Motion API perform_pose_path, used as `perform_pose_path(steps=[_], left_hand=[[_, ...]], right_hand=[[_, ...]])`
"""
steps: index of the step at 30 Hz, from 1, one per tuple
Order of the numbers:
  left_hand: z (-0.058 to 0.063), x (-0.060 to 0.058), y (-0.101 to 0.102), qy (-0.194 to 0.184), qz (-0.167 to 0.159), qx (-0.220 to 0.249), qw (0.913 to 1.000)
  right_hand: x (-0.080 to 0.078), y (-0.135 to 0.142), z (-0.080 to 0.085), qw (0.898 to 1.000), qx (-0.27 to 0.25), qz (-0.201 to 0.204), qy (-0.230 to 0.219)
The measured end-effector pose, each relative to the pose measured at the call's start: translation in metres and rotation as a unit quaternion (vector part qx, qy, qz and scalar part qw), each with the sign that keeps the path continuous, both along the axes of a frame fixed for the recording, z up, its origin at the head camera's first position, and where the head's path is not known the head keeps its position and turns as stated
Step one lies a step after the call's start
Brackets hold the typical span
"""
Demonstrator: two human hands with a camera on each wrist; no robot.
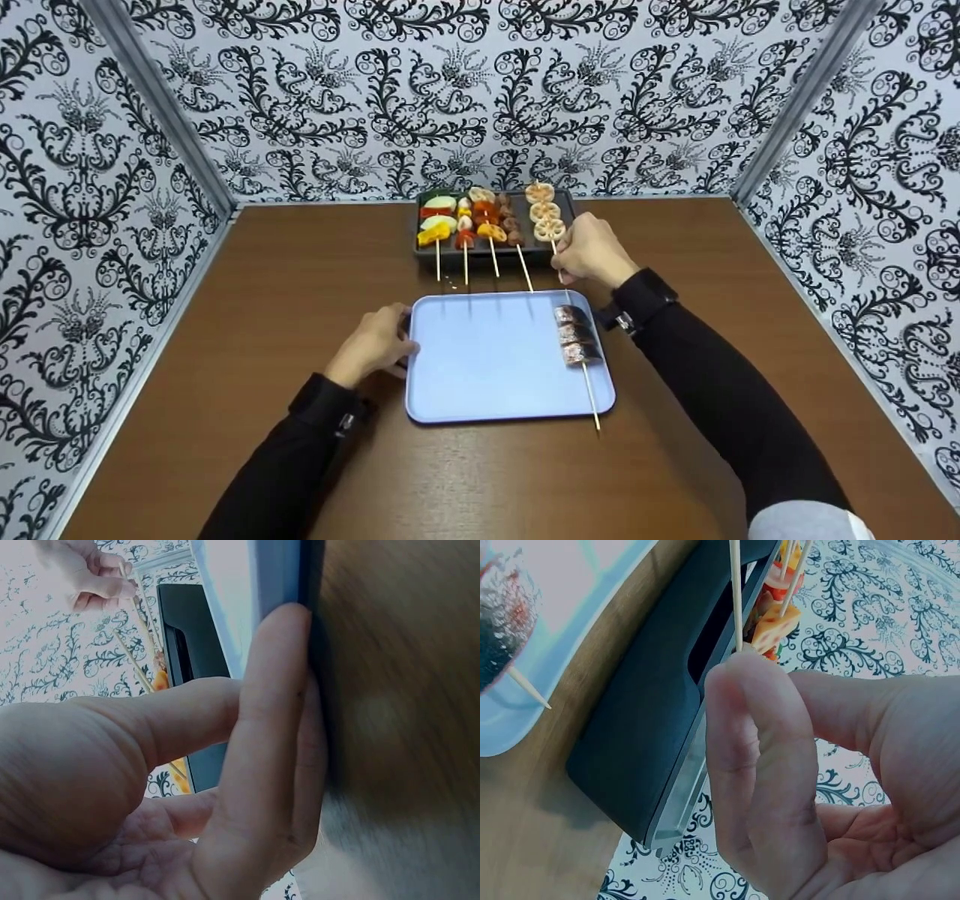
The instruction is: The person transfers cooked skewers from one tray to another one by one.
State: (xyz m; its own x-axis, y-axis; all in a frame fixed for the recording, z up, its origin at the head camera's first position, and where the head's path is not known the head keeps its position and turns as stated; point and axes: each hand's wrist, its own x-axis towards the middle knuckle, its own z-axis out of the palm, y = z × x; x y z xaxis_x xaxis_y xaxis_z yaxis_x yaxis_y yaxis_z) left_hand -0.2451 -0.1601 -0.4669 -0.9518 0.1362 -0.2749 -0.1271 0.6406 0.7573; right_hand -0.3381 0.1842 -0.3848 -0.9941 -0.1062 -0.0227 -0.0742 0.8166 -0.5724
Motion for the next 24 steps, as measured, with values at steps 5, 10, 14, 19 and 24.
perform_pose_path(steps=[5,10,14,19,24], left_hand=[[-0.001,0.000,0.001,-0.005,0.003,0.005,1.0000],[0.000,0.000,0.000,-0.006,0.004,0.005,1.0000],[0.001,-0.001,0.001,-0.008,0.007,0.003,0.9999],[0.000,-0.001,0.000,-0.013,0.002,0.016,0.9998],[-0.001,0.001,0.000,-0.010,0.001,0.024,0.9996]], right_hand=[[0.009,0.003,0.000,1.000,0.009,0.003,-0.006],[0.018,0.006,-0.002,1.000,-0.001,0.005,-0.006],[0.025,0.010,-0.006,1.000,0.011,0.014,0.009],[0.034,0.012,-0.009,1.000,0.001,0.017,-0.005],[0.044,0.013,-0.013,1.000,-0.006,0.018,-0.011]])
